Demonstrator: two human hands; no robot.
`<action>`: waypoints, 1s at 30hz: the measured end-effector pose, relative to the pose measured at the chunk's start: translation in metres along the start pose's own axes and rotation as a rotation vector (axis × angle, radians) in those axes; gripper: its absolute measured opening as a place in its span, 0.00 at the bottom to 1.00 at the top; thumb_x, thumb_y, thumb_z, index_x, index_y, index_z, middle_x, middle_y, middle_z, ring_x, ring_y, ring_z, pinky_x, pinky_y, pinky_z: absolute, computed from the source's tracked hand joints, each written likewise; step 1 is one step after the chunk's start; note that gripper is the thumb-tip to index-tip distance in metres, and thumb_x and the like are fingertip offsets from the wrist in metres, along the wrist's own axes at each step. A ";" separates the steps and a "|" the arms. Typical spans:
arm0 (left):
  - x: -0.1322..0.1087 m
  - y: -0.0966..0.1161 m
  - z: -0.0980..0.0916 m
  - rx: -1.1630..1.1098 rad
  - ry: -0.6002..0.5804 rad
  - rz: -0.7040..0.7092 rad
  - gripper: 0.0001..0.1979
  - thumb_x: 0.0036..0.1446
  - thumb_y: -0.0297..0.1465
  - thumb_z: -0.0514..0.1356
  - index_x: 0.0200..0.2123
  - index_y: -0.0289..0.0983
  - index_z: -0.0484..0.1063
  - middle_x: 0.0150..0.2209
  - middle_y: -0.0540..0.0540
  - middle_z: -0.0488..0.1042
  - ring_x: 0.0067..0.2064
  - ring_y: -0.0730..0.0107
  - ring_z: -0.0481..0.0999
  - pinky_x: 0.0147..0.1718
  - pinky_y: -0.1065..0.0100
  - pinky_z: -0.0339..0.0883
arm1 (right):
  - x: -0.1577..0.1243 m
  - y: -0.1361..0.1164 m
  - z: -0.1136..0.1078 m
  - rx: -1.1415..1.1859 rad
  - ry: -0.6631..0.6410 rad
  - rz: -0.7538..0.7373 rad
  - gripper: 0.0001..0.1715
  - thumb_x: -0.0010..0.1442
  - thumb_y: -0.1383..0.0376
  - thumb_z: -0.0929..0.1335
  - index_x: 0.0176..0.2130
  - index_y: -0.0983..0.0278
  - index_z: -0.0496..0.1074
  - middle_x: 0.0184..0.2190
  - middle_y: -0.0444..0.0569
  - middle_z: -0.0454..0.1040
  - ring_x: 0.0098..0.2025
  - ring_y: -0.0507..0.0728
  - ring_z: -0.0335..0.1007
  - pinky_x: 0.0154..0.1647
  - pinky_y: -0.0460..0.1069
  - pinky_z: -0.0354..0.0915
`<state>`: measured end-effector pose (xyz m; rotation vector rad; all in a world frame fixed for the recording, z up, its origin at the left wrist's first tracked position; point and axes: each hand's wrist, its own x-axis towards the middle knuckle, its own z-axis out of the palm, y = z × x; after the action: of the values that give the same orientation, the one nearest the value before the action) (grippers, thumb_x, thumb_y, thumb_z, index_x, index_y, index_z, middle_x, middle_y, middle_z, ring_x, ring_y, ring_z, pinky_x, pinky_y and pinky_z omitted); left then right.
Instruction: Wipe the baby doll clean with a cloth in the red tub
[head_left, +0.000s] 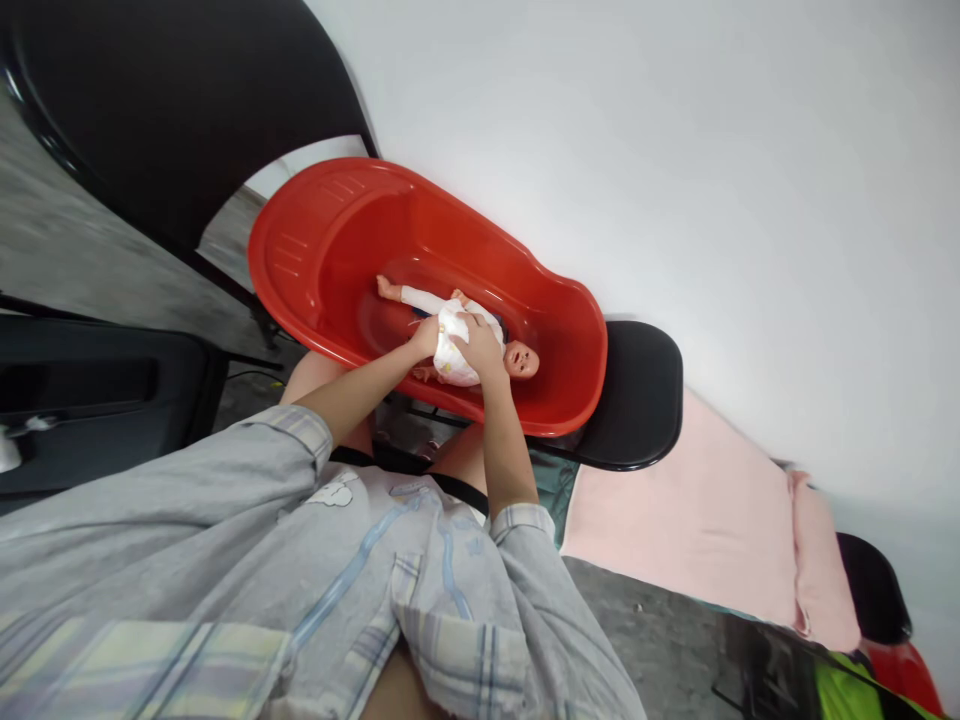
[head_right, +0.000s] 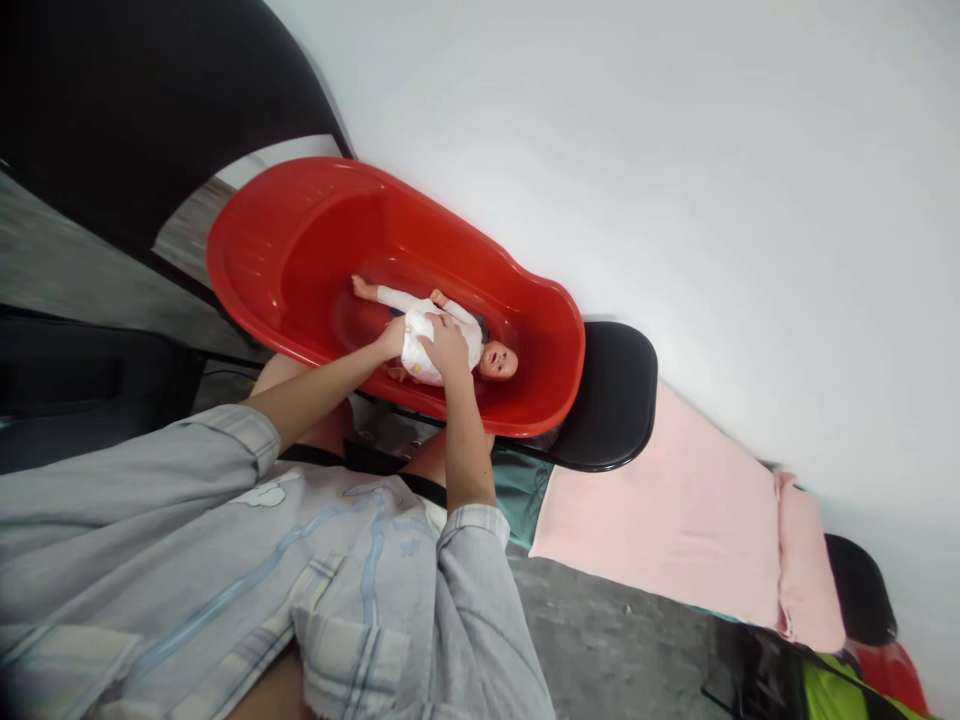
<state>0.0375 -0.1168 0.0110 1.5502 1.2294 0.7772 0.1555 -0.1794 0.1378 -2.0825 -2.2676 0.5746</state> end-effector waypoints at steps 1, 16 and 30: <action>-0.001 0.001 0.001 0.043 -0.002 0.005 0.15 0.61 0.31 0.65 0.48 0.32 0.83 0.51 0.35 0.84 0.58 0.46 0.83 0.63 0.54 0.74 | -0.002 -0.001 -0.001 -0.027 -0.003 0.041 0.31 0.77 0.64 0.68 0.75 0.67 0.68 0.74 0.61 0.67 0.73 0.69 0.66 0.75 0.61 0.64; -0.012 0.010 0.005 0.421 -0.071 0.174 0.13 0.65 0.30 0.64 0.49 0.36 0.87 0.53 0.38 0.84 0.58 0.48 0.83 0.59 0.62 0.73 | -0.004 0.000 0.005 -0.095 0.170 0.361 0.27 0.80 0.66 0.59 0.68 0.74 0.75 0.68 0.66 0.73 0.69 0.72 0.69 0.72 0.62 0.62; -0.016 0.021 -0.003 0.554 -0.039 0.151 0.17 0.66 0.28 0.63 0.53 0.35 0.87 0.51 0.34 0.84 0.57 0.40 0.81 0.60 0.51 0.69 | 0.002 0.013 0.013 -0.109 0.003 0.050 0.32 0.77 0.73 0.62 0.75 0.69 0.69 0.74 0.63 0.65 0.73 0.65 0.65 0.77 0.60 0.61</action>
<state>0.0372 -0.1312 0.0330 2.1136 1.3829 0.5155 0.1649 -0.1806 0.1211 -2.1925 -2.3012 0.4578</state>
